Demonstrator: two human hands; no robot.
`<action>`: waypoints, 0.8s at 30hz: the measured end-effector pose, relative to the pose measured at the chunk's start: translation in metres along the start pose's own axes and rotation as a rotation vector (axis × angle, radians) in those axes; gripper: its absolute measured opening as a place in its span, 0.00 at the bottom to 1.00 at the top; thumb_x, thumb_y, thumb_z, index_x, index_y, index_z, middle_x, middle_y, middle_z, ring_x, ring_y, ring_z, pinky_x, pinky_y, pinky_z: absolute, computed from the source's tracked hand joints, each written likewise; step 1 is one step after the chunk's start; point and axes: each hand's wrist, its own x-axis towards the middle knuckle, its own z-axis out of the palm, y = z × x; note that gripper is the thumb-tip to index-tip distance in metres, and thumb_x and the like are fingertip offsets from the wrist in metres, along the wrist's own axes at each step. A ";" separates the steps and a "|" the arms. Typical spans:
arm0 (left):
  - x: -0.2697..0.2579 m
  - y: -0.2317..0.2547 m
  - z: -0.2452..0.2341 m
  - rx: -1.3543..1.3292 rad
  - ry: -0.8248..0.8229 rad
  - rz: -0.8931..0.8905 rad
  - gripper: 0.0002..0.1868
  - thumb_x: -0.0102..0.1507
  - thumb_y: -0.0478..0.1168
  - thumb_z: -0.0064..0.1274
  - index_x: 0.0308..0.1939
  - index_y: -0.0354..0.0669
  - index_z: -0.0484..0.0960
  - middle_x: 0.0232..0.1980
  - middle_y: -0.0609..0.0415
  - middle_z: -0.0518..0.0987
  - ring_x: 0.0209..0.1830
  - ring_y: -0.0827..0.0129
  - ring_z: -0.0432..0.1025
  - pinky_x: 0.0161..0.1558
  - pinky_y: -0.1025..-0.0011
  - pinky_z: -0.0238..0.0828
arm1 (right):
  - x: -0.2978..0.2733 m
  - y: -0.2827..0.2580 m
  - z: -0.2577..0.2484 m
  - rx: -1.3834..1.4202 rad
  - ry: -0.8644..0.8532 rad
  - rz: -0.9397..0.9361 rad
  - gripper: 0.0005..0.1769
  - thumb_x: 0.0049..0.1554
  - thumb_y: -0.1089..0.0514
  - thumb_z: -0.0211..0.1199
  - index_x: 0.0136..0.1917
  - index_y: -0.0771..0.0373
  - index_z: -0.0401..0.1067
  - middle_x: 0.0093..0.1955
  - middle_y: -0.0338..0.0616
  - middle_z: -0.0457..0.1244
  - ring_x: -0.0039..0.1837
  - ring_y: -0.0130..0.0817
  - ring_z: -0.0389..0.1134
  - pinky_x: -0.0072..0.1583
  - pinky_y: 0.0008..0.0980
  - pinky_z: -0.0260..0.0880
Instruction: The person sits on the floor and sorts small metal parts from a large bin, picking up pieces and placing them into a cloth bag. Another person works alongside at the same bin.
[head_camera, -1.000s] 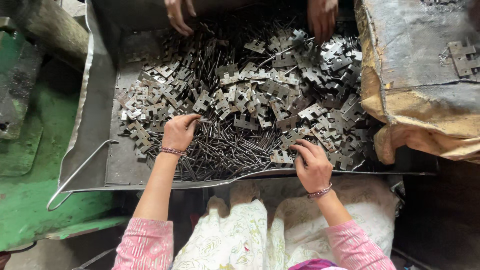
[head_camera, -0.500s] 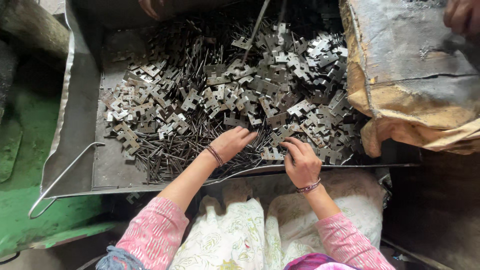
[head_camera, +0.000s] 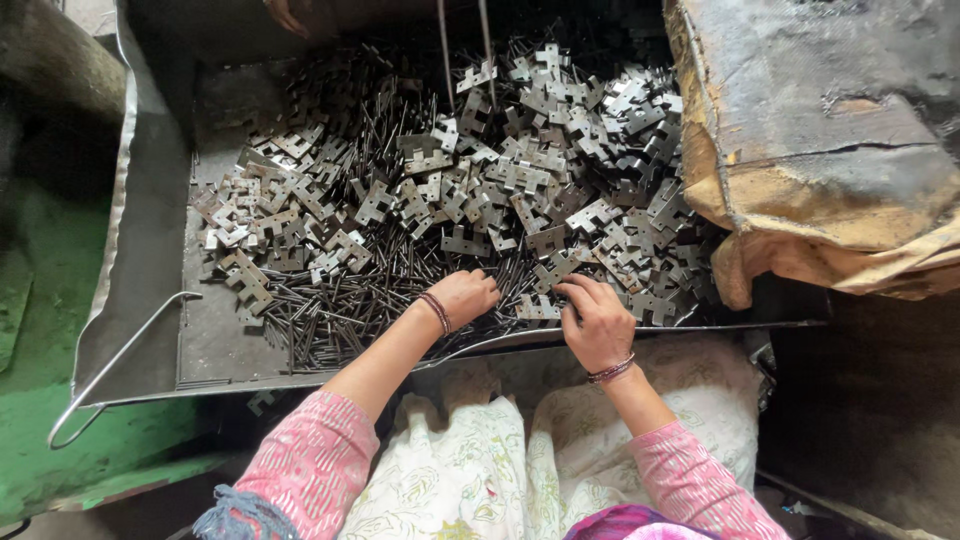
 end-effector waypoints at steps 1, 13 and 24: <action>0.000 -0.002 0.001 0.002 0.006 0.019 0.05 0.59 0.35 0.54 0.37 0.43 0.82 0.41 0.54 0.80 0.46 0.59 0.76 0.44 0.64 0.78 | 0.000 0.001 0.000 -0.002 -0.022 0.010 0.14 0.51 0.64 0.63 0.51 0.53 0.78 0.56 0.34 0.69 0.54 0.37 0.70 0.51 0.35 0.72; -0.015 -0.002 -0.038 -0.553 0.557 -0.379 0.07 0.61 0.36 0.61 0.42 0.42 0.86 0.41 0.50 0.85 0.42 0.58 0.80 0.42 0.65 0.77 | 0.031 0.031 0.019 0.082 -0.785 0.275 0.16 0.53 0.52 0.65 0.56 0.52 0.80 0.54 0.45 0.72 0.57 0.43 0.73 0.59 0.39 0.73; -0.012 0.046 -0.008 -2.033 0.718 -0.900 0.22 0.58 0.26 0.61 0.56 0.30 0.77 0.41 0.47 0.86 0.34 0.66 0.81 0.35 0.70 0.80 | 0.056 0.016 0.055 -0.305 -1.089 0.073 0.16 0.48 0.51 0.70 0.50 0.57 0.80 0.55 0.49 0.71 0.59 0.48 0.72 0.60 0.43 0.73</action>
